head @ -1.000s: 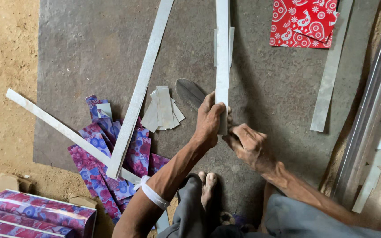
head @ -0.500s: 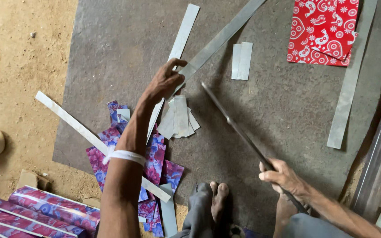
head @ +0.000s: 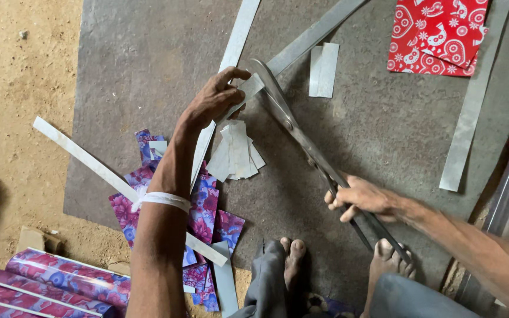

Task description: The person sits on the floor and uses large tailor shears to cut long white paper strips into small rectangular pieces, placing the cut pieces in a growing pile beside stacks of printed decorative paper.

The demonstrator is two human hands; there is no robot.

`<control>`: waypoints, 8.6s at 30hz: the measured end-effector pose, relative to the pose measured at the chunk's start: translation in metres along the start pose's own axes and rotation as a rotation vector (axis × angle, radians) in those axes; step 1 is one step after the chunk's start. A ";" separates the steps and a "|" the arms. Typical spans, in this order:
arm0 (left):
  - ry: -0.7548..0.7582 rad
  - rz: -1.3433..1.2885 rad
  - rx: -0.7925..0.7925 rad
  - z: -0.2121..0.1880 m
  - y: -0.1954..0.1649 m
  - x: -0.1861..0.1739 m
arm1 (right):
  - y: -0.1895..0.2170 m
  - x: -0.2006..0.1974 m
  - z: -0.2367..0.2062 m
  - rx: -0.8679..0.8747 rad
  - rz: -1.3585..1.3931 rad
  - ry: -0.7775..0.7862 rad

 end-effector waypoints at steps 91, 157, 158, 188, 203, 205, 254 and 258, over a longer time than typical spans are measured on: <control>-0.435 0.622 0.570 -0.029 0.003 0.082 | -0.072 0.021 -0.064 -0.583 -0.745 -0.842; -0.165 0.165 -0.052 -0.041 0.021 0.029 | -0.164 -0.014 -0.049 0.109 -0.187 -0.235; -0.144 0.144 -0.043 -0.039 0.019 0.028 | -0.167 -0.018 -0.049 0.217 -0.252 -0.233; 0.006 -0.231 -0.110 -0.059 0.019 0.076 | -0.059 -0.008 -0.043 -0.027 -0.034 -0.059; 0.011 -0.202 -0.128 -0.061 0.011 0.081 | -0.058 -0.016 -0.036 0.033 -0.052 0.030; 0.084 -0.247 -0.110 -0.066 0.010 0.085 | -0.049 -0.020 -0.037 -0.037 -0.168 0.050; -0.712 0.477 0.175 -0.137 0.062 0.024 | 0.102 -0.124 0.046 -1.033 -1.528 -0.766; -0.714 -0.033 0.017 -0.142 0.058 0.035 | 0.071 -0.134 0.046 -0.742 -1.371 -0.665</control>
Point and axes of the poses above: each hand's wrist, its own z-axis towards the middle knuckle, its own x-axis out of the palm, y = z × x, the point moved 1 cm from there along z, towards the middle knuckle, and after that the axes turned 10 degrees about -y, right-handed, at the moved point
